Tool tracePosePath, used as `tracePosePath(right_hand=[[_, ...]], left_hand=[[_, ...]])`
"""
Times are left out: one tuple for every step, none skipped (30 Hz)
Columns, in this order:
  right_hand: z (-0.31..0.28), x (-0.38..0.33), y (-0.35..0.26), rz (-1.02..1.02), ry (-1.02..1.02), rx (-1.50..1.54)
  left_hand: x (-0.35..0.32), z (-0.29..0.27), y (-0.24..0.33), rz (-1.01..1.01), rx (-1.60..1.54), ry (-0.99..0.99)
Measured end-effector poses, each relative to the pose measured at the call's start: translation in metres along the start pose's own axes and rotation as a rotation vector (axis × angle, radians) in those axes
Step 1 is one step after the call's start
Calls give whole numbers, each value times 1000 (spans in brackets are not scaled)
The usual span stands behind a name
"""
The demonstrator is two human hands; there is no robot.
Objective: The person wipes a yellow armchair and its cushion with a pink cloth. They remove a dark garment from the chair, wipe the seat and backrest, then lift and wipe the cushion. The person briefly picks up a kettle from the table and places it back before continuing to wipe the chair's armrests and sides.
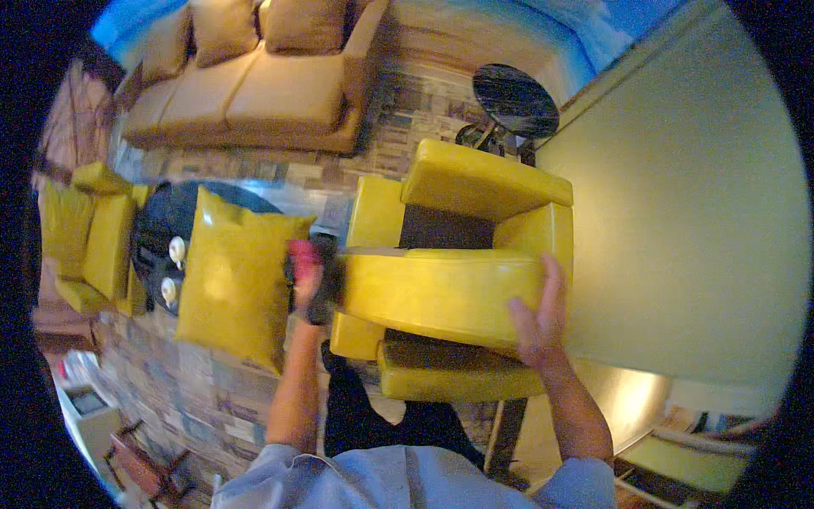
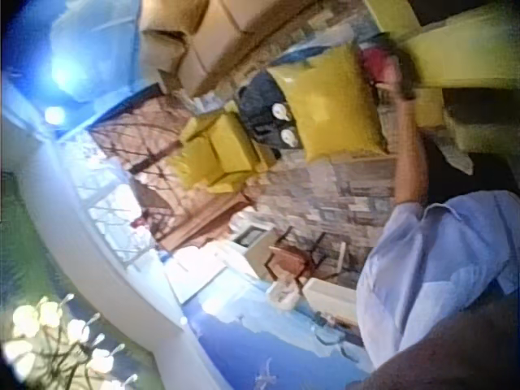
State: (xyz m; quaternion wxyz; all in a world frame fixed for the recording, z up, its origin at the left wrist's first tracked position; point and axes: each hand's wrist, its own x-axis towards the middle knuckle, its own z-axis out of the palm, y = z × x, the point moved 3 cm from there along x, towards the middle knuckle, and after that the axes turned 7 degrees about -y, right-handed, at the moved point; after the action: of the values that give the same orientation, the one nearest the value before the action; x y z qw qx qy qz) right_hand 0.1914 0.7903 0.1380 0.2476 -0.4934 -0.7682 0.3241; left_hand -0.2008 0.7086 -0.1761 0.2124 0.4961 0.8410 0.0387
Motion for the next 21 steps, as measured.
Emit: tracePosePath(right_hand=[[5,-8,-2,-47,46,-143],[12,-9,-8,-69,83,-165],[16,-9,-20,-86,122,-202],[20,-8,-27,-111,168,-220],[20,-7,-30,-128,214,-251],[25,-2,-35,-151,245,-245],[27,1,-43,-165,270,-259],[31,6,-43,-150,302,-285],[31,13,-51,-103,274,-284],[34,14,-57,-93,292,-247],[35,17,-57,-81,310,-221],[31,20,-58,-79,326,-189],[26,17,-58,-114,313,-117],[33,14,-56,-154,289,-35],[40,13,-56,-296,295,132],[44,8,-54,-331,229,287],[45,-1,-44,-310,218,375],[39,-13,-29,-284,211,456],[29,-28,-9,-243,328,296],[19,-44,16,-199,437,135],[15,-60,52,-61,524,55]], left_hand=[[-40,-23,59,97,-371,191],[-86,-54,112,248,-705,378],[-89,-69,122,281,-839,254],[-97,-90,138,351,-818,249],[-109,-108,161,425,-804,233],[-120,-124,173,485,-775,226],[-127,-132,185,573,-759,216],[-136,-143,202,643,-789,217],[-147,-160,216,697,-794,220],[-156,-175,229,753,-803,221],[-160,-177,241,787,-834,224],[-167,-182,247,818,-861,236],[-164,-178,245,828,-867,209],[-176,-197,251,822,-946,241],[-172,-191,232,742,-988,227],[-166,-184,206,661,-1031,211],[-165,-180,186,591,-1081,182],[-167,-178,175,524,-1133,145],[-170,-176,168,536,-1237,117],[-174,-174,161,542,-1342,90],[-179,-172,155,478,-1275,83]])
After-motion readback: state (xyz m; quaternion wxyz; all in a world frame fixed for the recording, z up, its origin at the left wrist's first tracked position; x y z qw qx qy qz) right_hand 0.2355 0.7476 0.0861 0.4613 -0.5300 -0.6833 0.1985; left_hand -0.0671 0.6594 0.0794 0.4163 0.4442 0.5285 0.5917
